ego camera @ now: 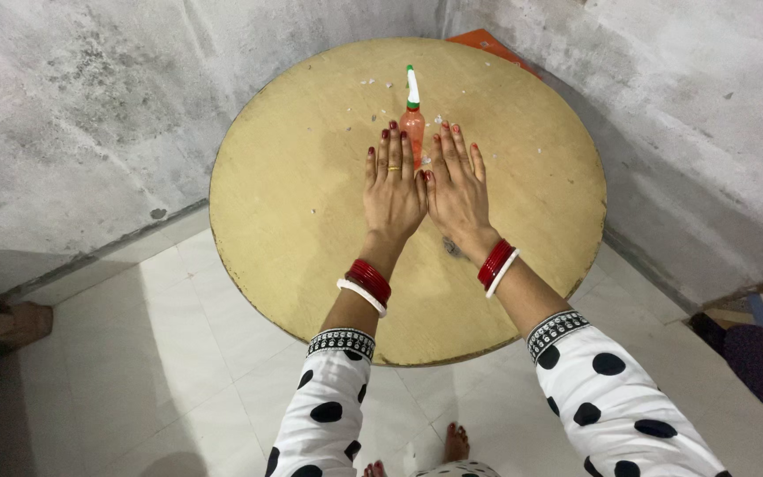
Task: The person sprays a cleaning solution onto a round wooden table and wipes the surface with a cloth. They repeatedly spray and wipe different sections to remove debris and clean the tabletop.
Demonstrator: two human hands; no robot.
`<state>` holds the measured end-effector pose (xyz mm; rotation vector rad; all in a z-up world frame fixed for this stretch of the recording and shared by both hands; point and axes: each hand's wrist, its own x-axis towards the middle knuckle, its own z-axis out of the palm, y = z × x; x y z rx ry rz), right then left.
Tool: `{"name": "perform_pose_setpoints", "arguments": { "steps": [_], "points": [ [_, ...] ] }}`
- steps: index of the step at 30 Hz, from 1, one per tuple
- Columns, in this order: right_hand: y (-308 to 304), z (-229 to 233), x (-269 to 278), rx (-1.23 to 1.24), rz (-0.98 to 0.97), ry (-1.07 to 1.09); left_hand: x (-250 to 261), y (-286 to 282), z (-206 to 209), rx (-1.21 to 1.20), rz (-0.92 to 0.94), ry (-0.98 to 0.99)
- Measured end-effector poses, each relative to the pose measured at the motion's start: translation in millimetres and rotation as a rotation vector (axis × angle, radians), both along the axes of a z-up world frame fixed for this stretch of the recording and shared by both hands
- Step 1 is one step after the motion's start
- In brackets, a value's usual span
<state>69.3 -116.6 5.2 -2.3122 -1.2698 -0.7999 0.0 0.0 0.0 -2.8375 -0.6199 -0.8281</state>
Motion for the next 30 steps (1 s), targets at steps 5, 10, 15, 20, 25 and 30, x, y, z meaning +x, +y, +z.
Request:
{"name": "perform_pose_setpoints", "arguments": {
  "steps": [5,10,15,20,25,30],
  "points": [
    [-4.3,7.8,-2.1,0.039,0.038,0.013,-1.0,-3.3,2.2,-0.053,-0.046,-0.088],
    [-4.8,9.0,-1.9,0.034,0.050,0.012,-1.4,-4.0,1.4,-0.042,-0.056,-0.133],
    [-4.6,6.9,0.1,0.029,0.056,0.013,-0.8,-4.8,-1.2,-0.038,-0.045,-0.137],
    [-3.3,3.4,1.8,0.033,0.060,0.012,-0.3,-3.7,-3.6,-0.054,-0.062,-0.176],
    [-1.2,1.1,3.0,0.034,0.070,0.012,-0.6,-3.1,-5.7,-0.055,-0.050,-0.157],
    [-3.7,-1.3,3.2,0.026,0.066,-0.006,0.6,-3.7,-7.5,-0.061,-0.057,-0.159]
  ]
}}
